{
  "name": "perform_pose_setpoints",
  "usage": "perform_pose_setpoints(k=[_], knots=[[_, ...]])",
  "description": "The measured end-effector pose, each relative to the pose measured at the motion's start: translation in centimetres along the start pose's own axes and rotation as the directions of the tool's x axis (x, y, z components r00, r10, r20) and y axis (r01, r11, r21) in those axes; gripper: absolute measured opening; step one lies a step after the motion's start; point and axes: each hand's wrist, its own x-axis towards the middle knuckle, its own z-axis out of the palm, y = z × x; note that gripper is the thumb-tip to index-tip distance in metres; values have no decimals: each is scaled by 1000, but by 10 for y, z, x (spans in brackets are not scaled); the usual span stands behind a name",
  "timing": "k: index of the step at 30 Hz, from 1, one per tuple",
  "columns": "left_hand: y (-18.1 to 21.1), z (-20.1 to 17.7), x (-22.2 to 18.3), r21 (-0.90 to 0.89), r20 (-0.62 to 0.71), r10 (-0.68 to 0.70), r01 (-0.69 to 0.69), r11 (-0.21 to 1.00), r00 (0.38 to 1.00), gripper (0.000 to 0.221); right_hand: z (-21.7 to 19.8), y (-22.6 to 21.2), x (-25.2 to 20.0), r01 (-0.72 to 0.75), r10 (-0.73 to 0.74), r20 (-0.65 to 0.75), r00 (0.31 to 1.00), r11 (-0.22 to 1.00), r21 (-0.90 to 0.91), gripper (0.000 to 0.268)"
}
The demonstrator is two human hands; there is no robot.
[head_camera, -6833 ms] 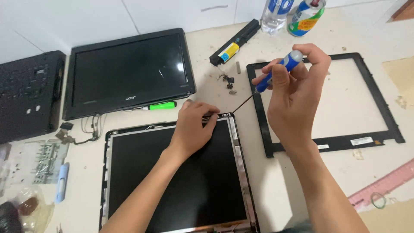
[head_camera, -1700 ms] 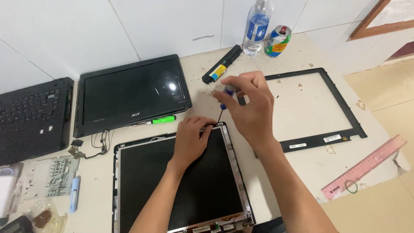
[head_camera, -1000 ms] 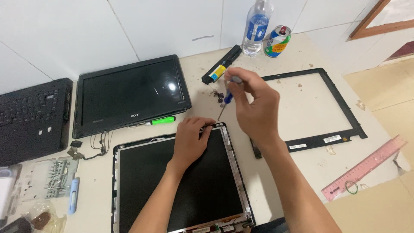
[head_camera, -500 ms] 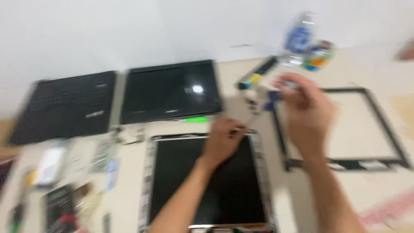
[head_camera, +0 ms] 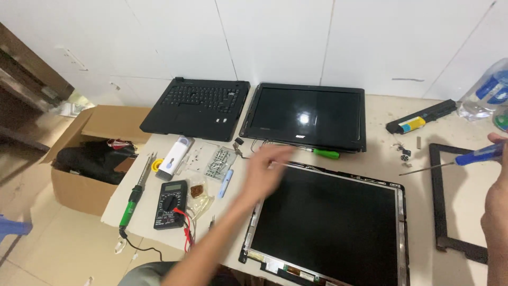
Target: Disassembling a laptop screen and applying adhesive tape to the lid casing
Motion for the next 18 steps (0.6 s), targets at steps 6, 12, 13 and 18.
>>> perform_pose_setpoints(k=[6, 12, 13, 18], knots=[[-70, -146, -20, 415, -199, -238, 301, 858, 951, 28, -1, -59, -6, 122, -110, -63, 992, 964, 238, 21], [-165, -201, -37, 617, -202, -158, 251, 746, 967, 29, -4, -103, -12, 195, -169, -138, 976, 960, 201, 17], [-187, -196, -34, 613, -160, -144, 213, 761, 976, 33, -12, -103, -12, 203, -168, -185, 968, 960, 194, 17], [-101, -155, -40, 690, -113, -70, 129, 713, 991, 40, -30, -134, -16, 179, -128, -284, 950, 971, 160, 18]])
